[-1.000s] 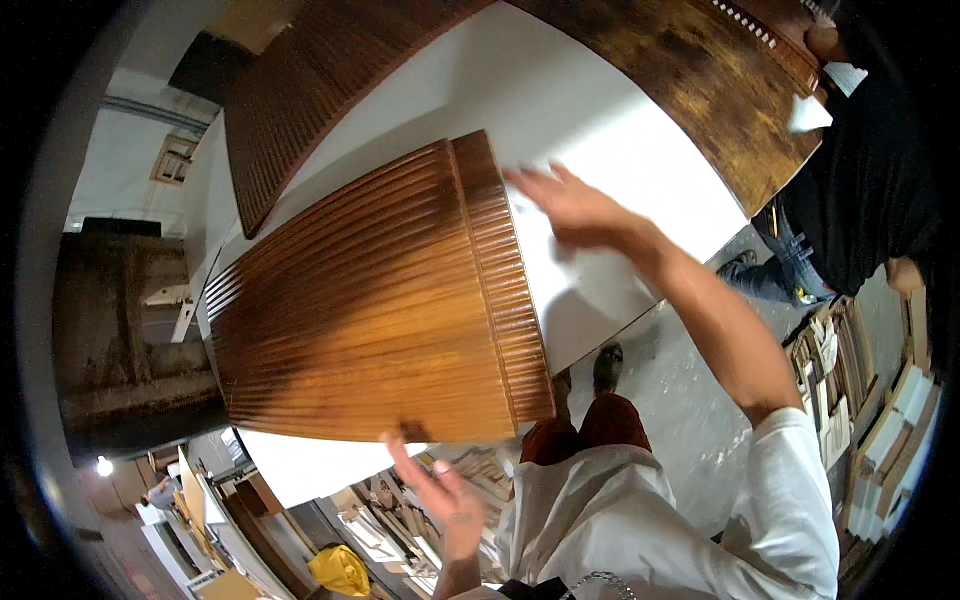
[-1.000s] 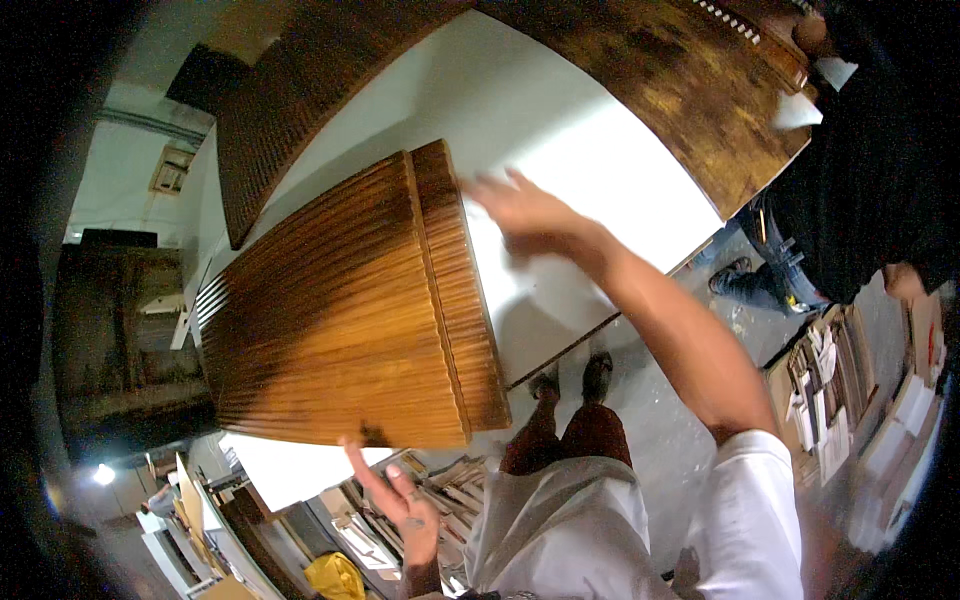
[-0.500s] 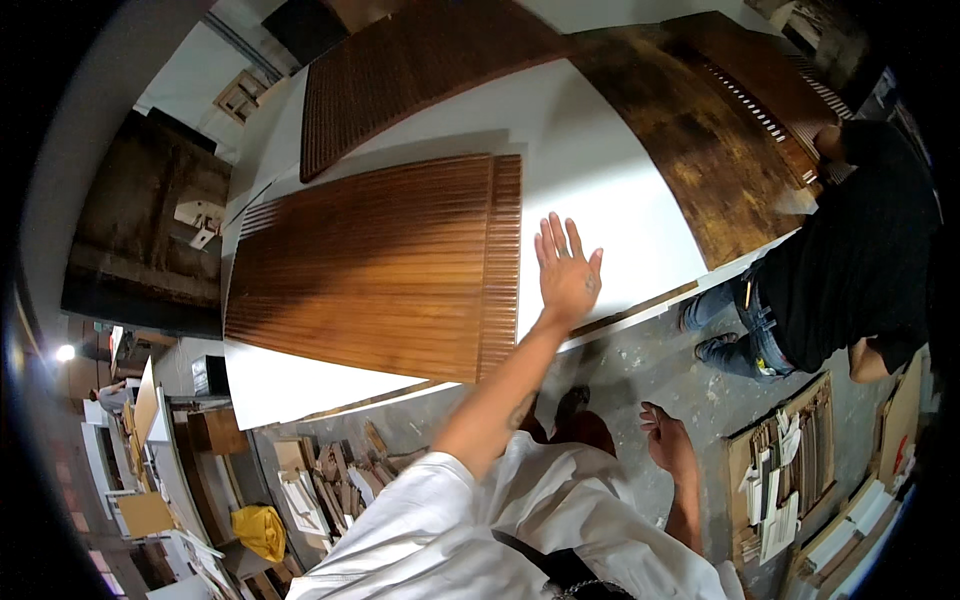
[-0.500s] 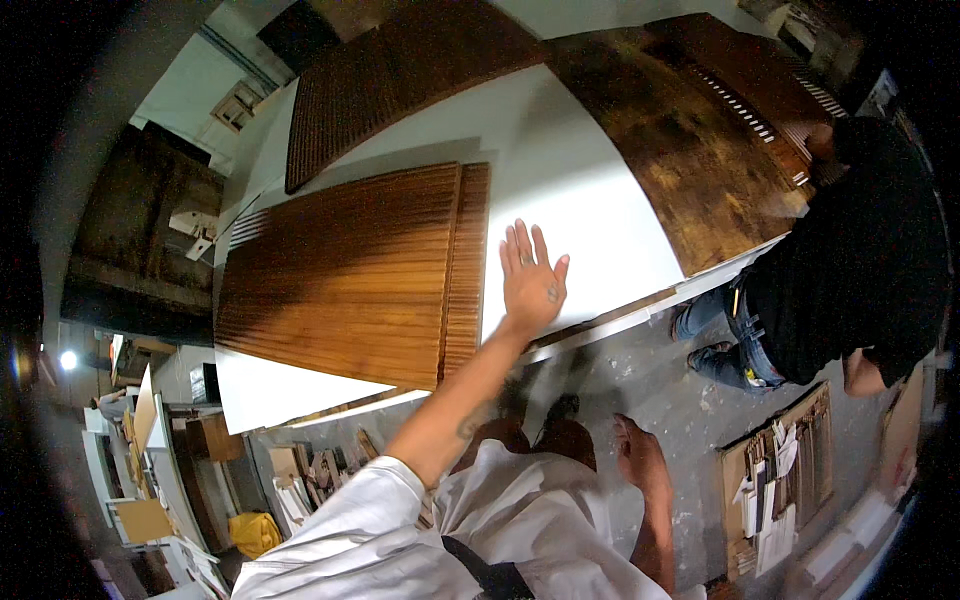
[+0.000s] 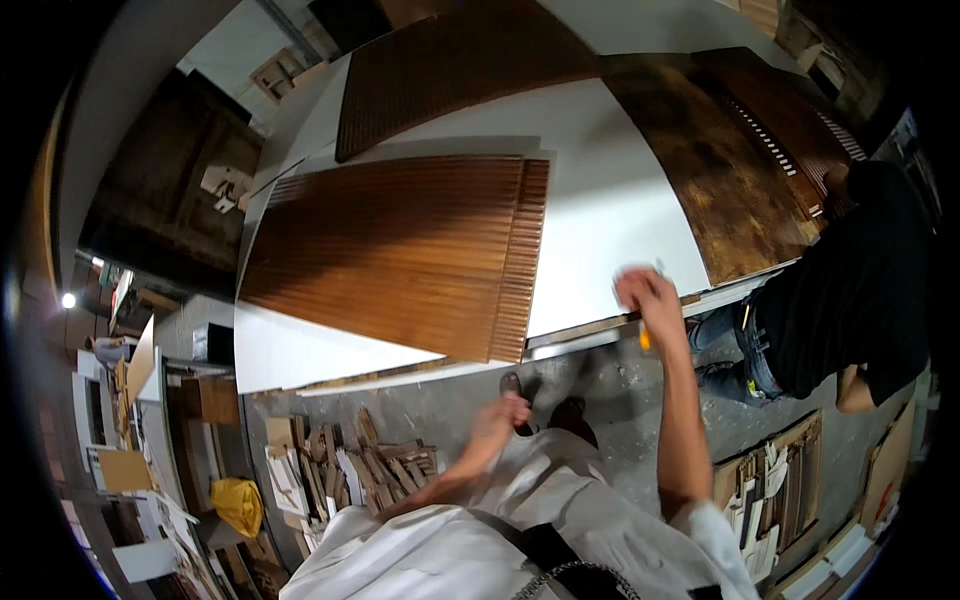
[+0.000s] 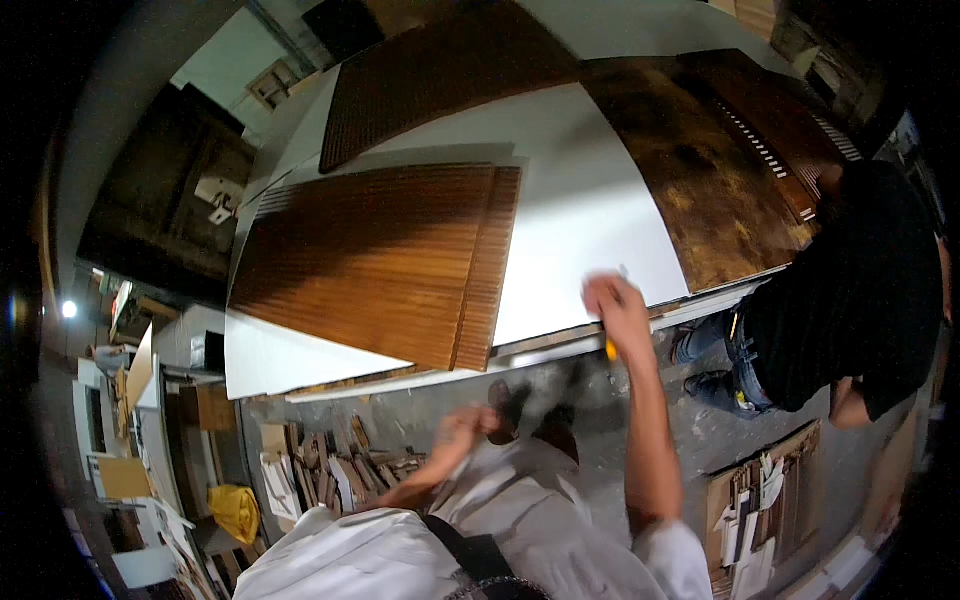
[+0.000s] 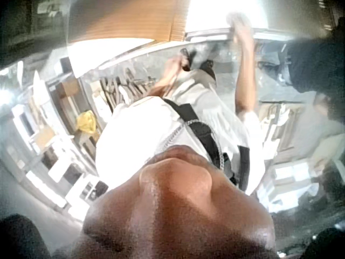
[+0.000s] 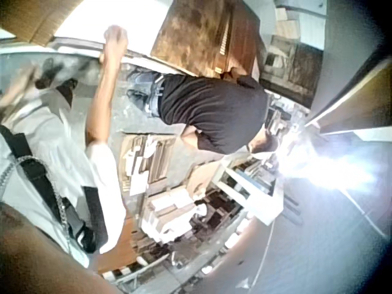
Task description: The person uses a utility knife to trim the edges of a large, curved, ribbed wooden panel on a white workbench. They repeatedly score the edges and snap off thin strips of excess material, then stack the trimmed pieces.
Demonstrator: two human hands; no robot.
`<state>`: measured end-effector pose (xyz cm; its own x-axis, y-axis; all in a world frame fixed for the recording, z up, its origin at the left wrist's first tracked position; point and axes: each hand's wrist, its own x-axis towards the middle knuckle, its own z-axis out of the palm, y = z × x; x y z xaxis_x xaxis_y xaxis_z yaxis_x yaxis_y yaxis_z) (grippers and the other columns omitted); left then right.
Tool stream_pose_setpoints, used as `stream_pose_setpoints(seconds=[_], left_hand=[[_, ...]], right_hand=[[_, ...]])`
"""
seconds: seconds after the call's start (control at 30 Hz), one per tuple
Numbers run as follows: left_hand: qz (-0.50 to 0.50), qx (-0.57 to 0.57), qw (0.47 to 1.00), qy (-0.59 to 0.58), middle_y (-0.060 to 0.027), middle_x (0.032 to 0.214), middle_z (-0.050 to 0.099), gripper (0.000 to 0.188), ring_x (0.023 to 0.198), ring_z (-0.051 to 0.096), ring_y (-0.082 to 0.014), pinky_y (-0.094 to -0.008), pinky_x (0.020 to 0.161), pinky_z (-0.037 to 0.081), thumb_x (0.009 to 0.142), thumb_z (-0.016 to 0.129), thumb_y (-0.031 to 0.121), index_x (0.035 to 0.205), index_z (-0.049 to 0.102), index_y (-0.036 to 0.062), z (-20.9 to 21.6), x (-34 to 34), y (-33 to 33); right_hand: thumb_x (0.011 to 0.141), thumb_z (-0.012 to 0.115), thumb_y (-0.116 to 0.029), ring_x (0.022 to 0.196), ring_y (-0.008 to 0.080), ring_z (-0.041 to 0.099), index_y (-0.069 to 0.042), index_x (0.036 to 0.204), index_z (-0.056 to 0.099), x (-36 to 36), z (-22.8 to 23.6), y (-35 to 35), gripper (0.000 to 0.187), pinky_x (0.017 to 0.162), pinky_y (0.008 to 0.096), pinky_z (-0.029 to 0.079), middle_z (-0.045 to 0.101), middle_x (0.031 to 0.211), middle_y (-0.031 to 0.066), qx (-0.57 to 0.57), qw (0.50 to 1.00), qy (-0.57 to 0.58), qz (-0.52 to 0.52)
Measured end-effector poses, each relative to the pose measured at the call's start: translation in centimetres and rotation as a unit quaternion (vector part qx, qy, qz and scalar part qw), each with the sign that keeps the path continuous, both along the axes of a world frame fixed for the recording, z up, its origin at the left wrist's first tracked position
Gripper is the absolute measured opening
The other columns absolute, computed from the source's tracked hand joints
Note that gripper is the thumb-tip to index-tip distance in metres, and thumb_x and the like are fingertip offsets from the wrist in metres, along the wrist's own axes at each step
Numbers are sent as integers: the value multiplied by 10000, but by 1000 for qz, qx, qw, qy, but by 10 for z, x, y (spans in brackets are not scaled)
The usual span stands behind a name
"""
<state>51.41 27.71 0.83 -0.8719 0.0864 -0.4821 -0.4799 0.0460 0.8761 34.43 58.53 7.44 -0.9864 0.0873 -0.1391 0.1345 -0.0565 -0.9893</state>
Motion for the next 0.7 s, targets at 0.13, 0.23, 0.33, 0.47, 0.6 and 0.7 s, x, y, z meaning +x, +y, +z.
stream_pose_setpoints(seconds=[0.13, 0.23, 0.33, 0.47, 0.6, 0.7], left_hand=[[245, -125, 954, 118, -72, 1060, 532, 443, 989, 532, -166, -295, 903, 440, 1059, 461, 370, 1303, 451, 1, 55, -12, -45], [301, -157, 926, 166, -230, 1527, 315, 656, 1381, 359, -287, -375, 1136, 293, 1047, 480, 322, 1528, 198, -24, 52, -42, -45], [330, -133, 921, 159, -241, 1605, 181, 740, 1472, 247, -313, -371, 1188, 221, 1038, 515, 288, 1558, 92, -26, 67, -54, -43], [359, 5, 922, 146, -229, 1635, 68, 795, 1515, 111, -307, -355, 1215, 123, 1027, 500, 290, 1553, 3, -38, 69, -82, -55], [398, 60, 901, 166, -199, 1641, 72, 799, 1510, 123, -290, -351, 1206, 138, 997, 501, 195, 1560, -26, -14, 63, -88, -55], [414, 41, 888, 194, -151, 1633, 118, 775, 1474, 196, -272, -365, 1188, 198, 970, 441, 103, 1581, -33, 51, 35, -61, -52]], right_hand=[[922, 510, -117, 1195, 318, 591, 7, 1376, 522, -152, 18, -58, 471, 1030, 368, 439, 622, 1286, 212, 296, 947, 83, 90], [828, 472, -61, 1230, 410, 545, -25, 1435, 446, -260, 9, -73, 608, 1040, 420, 418, 572, 1327, 276, 445, 855, 257, 70], [832, 478, -72, 1229, 404, 543, -52, 1419, 478, -295, 8, -104, 587, 1024, 439, 430, 562, 1349, 260, 474, 827, 266, 141], [865, 480, -72, 1363, 373, 446, -89, 1469, 447, -311, 1, -102, 605, 1119, 396, 362, 480, 1455, 237, 474, 829, 121, 270], [836, 497, -73, 1344, 382, 464, -32, 1481, 404, -291, -16, -97, 653, 1103, 377, 379, 498, 1429, 256, 444, 854, 125, 240], [785, 526, -89, 1128, 471, 584, -27, 1409, 480, -238, -21, -98, 629, 975, 468, 473, 614, 1214, 305, 485, 832, 185, 199]])
